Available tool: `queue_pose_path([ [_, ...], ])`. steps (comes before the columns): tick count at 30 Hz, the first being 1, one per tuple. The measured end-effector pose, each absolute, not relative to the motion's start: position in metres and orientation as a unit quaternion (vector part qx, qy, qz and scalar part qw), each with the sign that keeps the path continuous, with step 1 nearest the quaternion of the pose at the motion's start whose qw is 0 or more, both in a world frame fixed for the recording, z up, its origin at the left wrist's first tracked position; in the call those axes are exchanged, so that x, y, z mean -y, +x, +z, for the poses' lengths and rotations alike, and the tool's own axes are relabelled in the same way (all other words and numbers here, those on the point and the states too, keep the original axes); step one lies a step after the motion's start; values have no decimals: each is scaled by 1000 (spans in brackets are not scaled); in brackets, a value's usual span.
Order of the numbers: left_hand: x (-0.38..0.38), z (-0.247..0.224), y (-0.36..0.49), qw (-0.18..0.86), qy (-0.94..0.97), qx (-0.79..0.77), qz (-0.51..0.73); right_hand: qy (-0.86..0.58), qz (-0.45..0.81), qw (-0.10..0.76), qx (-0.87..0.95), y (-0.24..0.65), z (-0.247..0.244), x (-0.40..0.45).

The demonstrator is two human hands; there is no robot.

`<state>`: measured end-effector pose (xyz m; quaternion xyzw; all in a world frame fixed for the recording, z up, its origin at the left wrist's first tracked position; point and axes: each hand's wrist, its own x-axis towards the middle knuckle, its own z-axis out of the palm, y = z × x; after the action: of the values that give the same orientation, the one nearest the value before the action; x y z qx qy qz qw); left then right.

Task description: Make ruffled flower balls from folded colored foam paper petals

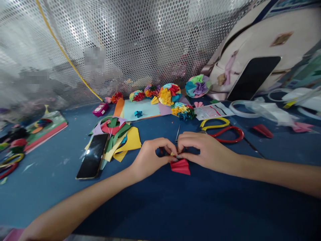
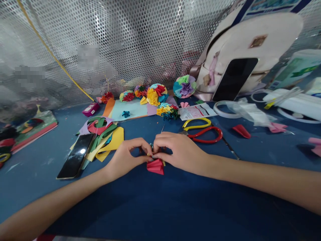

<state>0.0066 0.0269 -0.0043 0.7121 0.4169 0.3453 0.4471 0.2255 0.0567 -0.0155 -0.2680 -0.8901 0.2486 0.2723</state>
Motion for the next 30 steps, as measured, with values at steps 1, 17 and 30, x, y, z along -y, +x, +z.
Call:
queue_pose_path([
  [1,-28,-5,6,468,700,-415,344,-267,249,273,890,226,-16,-57],
  [17,-24,-8,5,468,683,-415,377,-268,256,268,889,228,-16,-57],
  [30,-22,-7,1,465,669,-440,378,-252,239,265,899,230,-16,-58],
])
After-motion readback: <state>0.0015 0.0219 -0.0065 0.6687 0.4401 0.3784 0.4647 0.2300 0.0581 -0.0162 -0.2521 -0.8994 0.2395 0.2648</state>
